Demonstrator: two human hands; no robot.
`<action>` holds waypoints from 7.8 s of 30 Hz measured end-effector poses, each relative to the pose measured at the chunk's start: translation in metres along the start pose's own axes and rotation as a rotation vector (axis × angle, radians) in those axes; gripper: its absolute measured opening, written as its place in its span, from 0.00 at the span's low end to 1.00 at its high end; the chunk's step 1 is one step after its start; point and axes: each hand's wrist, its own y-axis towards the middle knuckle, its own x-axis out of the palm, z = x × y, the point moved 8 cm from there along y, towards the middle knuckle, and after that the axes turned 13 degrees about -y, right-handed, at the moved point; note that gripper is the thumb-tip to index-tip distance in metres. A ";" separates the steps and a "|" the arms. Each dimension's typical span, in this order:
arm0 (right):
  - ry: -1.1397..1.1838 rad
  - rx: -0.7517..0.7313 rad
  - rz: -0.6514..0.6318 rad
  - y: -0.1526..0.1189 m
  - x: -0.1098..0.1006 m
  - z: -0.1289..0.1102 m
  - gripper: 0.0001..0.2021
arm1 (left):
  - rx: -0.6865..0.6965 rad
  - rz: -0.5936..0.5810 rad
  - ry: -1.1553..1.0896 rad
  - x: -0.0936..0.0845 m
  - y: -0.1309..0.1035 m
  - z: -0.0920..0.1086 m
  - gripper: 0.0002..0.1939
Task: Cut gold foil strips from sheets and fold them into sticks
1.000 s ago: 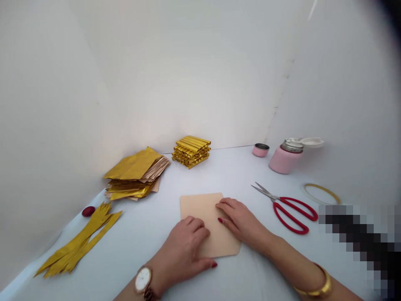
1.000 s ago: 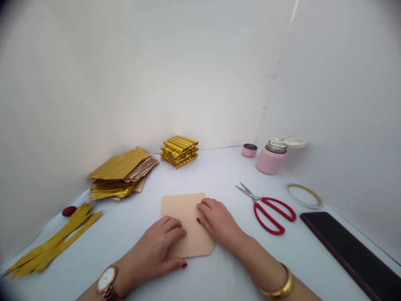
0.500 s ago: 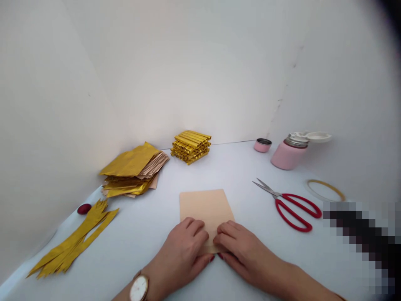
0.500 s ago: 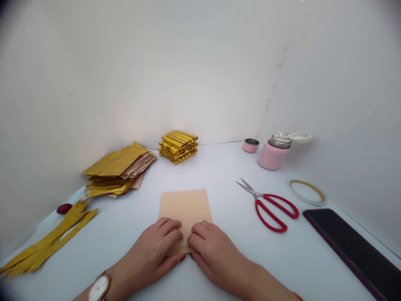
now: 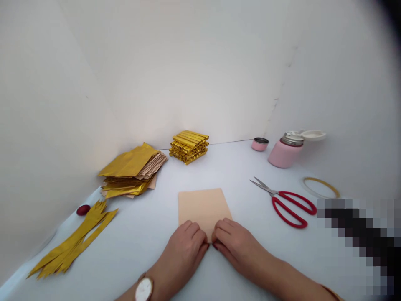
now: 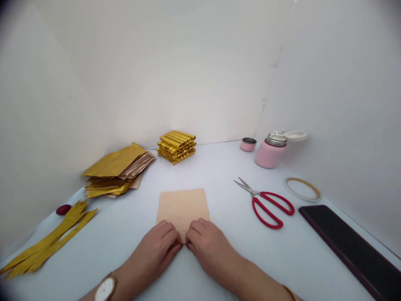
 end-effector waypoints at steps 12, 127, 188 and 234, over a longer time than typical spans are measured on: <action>0.138 0.106 -0.068 -0.017 -0.011 0.040 0.06 | -0.114 0.044 -0.097 -0.020 -0.025 -0.027 0.08; -0.081 0.022 0.115 -0.027 -0.027 0.029 0.14 | 0.166 -0.216 0.131 0.006 -0.005 -0.006 0.29; -0.274 0.211 0.112 -0.045 -0.029 0.082 0.17 | 0.018 -0.246 0.001 0.008 -0.003 -0.012 0.31; -0.249 0.114 0.001 -0.039 -0.024 0.078 0.18 | 0.122 -0.299 0.038 0.009 0.025 -0.009 0.32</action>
